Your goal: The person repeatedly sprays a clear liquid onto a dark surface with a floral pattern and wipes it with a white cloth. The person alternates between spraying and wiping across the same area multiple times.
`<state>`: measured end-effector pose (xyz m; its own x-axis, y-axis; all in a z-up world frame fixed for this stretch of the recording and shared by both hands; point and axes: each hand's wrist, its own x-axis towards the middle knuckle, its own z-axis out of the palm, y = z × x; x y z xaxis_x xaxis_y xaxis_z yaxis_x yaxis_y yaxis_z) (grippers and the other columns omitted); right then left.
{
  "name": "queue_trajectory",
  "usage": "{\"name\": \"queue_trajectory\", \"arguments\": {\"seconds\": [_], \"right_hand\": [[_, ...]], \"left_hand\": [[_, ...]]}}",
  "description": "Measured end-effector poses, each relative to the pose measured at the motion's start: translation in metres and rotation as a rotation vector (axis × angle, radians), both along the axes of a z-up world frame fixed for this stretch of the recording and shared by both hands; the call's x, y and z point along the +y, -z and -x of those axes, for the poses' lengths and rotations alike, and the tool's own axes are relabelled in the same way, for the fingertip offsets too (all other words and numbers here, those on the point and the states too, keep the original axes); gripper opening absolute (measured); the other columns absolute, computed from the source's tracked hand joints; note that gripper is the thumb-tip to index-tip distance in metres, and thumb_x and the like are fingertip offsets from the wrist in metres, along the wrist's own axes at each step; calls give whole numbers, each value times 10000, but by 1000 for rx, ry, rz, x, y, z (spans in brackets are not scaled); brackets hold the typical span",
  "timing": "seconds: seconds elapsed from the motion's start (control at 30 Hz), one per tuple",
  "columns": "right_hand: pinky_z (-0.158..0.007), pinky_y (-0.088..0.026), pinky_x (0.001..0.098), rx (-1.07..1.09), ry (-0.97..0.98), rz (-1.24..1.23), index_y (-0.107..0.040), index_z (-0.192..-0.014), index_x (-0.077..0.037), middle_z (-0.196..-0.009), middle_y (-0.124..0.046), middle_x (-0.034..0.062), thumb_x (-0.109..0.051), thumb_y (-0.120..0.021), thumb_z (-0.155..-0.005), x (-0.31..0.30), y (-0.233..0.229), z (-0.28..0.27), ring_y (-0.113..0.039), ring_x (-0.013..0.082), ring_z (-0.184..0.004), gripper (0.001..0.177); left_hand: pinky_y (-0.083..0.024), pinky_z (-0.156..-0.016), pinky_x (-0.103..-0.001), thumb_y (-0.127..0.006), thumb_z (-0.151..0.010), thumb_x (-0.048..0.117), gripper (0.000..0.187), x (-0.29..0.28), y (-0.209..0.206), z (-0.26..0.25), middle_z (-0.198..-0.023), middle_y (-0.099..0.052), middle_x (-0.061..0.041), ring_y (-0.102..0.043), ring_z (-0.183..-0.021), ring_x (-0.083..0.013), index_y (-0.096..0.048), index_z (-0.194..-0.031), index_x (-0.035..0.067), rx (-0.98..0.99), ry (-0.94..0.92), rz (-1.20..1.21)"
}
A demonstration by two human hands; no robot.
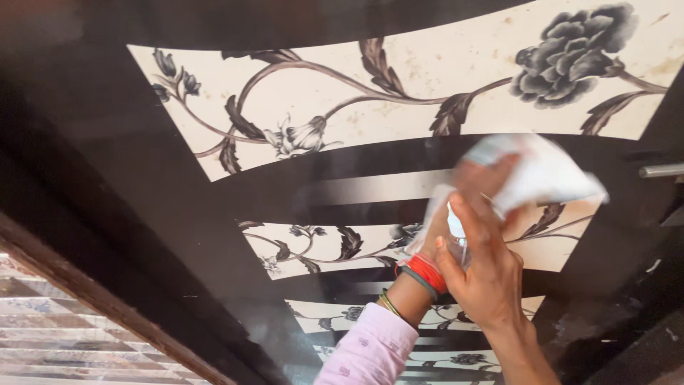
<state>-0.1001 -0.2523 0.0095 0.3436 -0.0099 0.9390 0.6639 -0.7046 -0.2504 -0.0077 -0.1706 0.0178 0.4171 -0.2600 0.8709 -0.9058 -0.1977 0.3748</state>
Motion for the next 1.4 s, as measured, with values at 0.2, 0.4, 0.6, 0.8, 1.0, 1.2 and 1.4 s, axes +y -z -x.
{"name": "queue_trajectory", "arguments": {"seconds": [0.2,0.4,0.6,0.8,1.0,1.2,1.4], "right_hand": [[-703,-589,397,104,44,-50,-486,-1393,-121,-1132,-694,153,-97,-758,-873,16,10,-12,-729,319,-881,588],[-721,-608,406,32,-68,-37,-405,-1506,-84,-1192,-664,214,-135,-732,-875,44,18,-19,-730,336,-924,713],[-671,-610,372,8,-72,66,-433,-1467,-119,-1120,-718,191,-156,-760,-866,65,32,-9,-743,292,-864,686],[-674,-597,413,75,58,83,-359,-1546,-49,-1028,-721,212,-182,-775,-852,47,42,-19,-745,311,-811,820],[-778,-594,391,169,2,-115,-360,-1584,-93,-955,-703,138,-183,-722,-977,25,34,-19,-731,251,-820,712],[-636,-629,351,199,-79,31,-420,-1469,-101,-1067,-706,163,-168,-734,-889,45,21,-14,-744,254,-813,663],[-585,-611,424,206,-57,250,-466,-1426,-180,-1032,-733,170,-163,-739,-811,61,26,4,-723,267,-683,673]], "left_hand": [[-361,-1234,-403,-724,-916,344,734,108,14,2,-1549,-540,-80,-490,-1441,-231,-468,-1556,92,-46,-264,-392],[-152,-1249,-616,-650,-982,367,633,233,8,-6,-1571,-297,-361,-220,-1489,-556,-448,-1457,1,-334,-1275,-41],[-220,-1351,-550,-592,-944,179,524,100,100,-16,-1661,-477,-109,-384,-1581,-370,-523,-1452,68,-11,-663,-84],[-243,-1275,-447,-622,-1021,339,559,84,157,-16,-1566,-557,-84,-498,-1504,-227,-528,-1515,95,-400,-570,-635],[22,-1259,-623,-666,-959,430,503,211,55,-23,-1631,-380,-141,-229,-1567,-354,-567,-1425,267,-229,-1123,37],[-40,-1298,-526,-455,-1107,278,682,215,32,-5,-1695,-138,-353,-78,-1581,-479,-159,-1662,14,23,-1253,365],[-357,-1261,-431,-535,-1065,292,488,89,112,5,-1519,-559,-164,-510,-1439,-342,-530,-1511,94,238,-23,-1]]}}
